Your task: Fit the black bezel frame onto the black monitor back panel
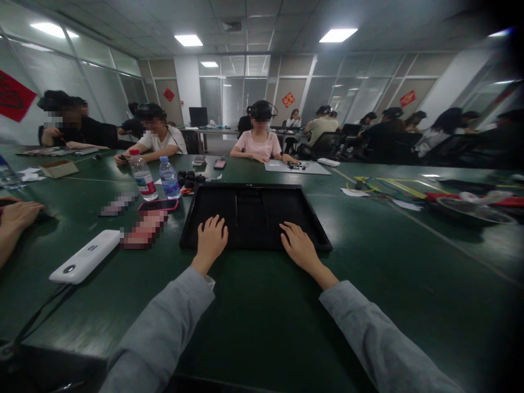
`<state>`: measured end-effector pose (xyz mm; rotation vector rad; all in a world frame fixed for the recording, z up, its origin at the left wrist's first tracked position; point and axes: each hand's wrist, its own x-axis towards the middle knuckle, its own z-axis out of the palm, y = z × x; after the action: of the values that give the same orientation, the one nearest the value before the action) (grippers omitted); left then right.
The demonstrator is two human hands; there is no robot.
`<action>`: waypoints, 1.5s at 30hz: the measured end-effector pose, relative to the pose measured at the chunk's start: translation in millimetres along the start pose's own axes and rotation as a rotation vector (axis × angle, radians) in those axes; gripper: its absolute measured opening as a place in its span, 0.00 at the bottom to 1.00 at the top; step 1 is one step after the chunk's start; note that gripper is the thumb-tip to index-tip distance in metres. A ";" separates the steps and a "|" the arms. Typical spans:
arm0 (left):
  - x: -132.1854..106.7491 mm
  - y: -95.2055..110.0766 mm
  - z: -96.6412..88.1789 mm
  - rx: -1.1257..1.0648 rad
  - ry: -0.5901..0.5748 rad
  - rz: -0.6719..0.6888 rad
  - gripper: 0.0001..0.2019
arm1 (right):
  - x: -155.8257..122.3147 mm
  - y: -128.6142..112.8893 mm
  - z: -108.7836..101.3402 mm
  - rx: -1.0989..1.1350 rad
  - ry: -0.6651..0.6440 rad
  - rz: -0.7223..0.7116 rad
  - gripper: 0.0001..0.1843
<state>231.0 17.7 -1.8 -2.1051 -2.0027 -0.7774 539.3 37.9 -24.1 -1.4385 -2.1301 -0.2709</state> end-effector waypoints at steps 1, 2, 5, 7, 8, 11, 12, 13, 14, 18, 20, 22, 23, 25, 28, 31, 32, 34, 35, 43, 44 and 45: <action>0.1 0.3 -0.1 -0.001 0.005 0.002 0.22 | 0.0 -0.1 0.0 0.002 -0.004 0.002 0.26; 0.2 0.5 -0.5 -0.003 0.013 0.003 0.22 | 0.2 -0.2 0.0 0.009 -0.004 0.004 0.26; 1.4 -1.1 -3.1 -0.020 0.036 0.017 0.21 | 1.5 0.3 -0.6 0.061 0.021 -0.002 0.25; 3.2 -5.4 -6.1 -0.026 0.057 0.028 0.20 | 3.2 2.4 -2.2 0.098 0.048 -0.010 0.25; 4.2 -8.7 -8.0 -0.024 0.072 0.024 0.20 | 4.1 4.4 -3.6 0.106 0.062 -0.011 0.25; 6.7 -22.2 -14.4 0.002 0.142 -0.078 0.19 | 5.1 15.5 -10.0 0.062 0.123 0.051 0.24; 7.3 -27.7 -16.3 0.013 0.172 -0.146 0.19 | 4.5 21.2 -12.4 0.026 0.153 0.100 0.24; 7.9 -33.8 -18.0 0.017 0.195 -0.208 0.20 | 3.3 27.6 -14.7 -0.012 0.181 0.159 0.24; 8.6 -40.4 -19.3 0.015 0.214 -0.262 0.21 | 1.7 34.5 -16.5 -0.045 0.203 0.218 0.24; 14.4 -73.5 -19.8 -0.064 0.147 -0.437 0.26 | -6.0 63.4 -16.5 -0.044 0.221 0.341 0.27; 17.6 -91.1 -18.0 -0.195 0.039 -0.485 0.27 | -8.1 76.0 -12.8 0.001 0.222 0.386 0.29; 18.8 -105.3 -15.9 -0.307 -0.003 -0.488 0.24 | -8.7 86.6 -8.3 0.063 0.211 0.434 0.31; 18.5 -110.4 -15.0 -0.344 -0.004 -0.468 0.23 | -8.6 90.9 -6.3 0.110 0.203 0.442 0.31; 16.2 -116.2 -13.4 -0.385 0.030 -0.439 0.21 | -8.4 97.5 -3.4 0.220 0.199 0.428 0.31; 12.3 -119.6 -11.4 -0.423 0.064 -0.427 0.19 | -9.5 102.6 -3.1 0.334 0.236 0.413 0.30; 11.6 -127.4 -9.9 -0.510 0.056 -0.455 0.19 | -14.8 107.1 -8.7 0.371 0.222 0.470 0.30; 12.0 -131.9 -9.6 -0.568 0.047 -0.472 0.19 | -17.9 109.5 -11.6 0.383 0.190 0.509 0.31; 13.0 -142.6 -9.9 -0.706 0.020 -0.502 0.20 | -25.5 115.6 -18.4 0.428 0.100 0.590 0.31; 13.4 -147.9 -10.5 -0.763 0.009 -0.510 0.20 | -29.6 118.8 -21.8 0.476 0.050 0.614 0.31; 8.2 -154.2 -19.5 -0.718 0.051 -0.456 0.17 | -31.8 116.5 -31.7 0.846 -0.062 0.679 0.31; 7.5 -152.4 -20.7 -0.708 0.051 -0.453 0.17 | -28.0 112.7 -31.4 0.845 -0.019 0.664 0.32; 7.0 -150.8 -21.8 -0.696 0.053 -0.452 0.17 | -24.3 108.9 -31.3 0.848 0.020 0.651 0.32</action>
<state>79.9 30.8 -17.5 -1.8620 -2.4597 -1.8037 654.6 48.7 -26.0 -1.4422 -1.3446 0.7614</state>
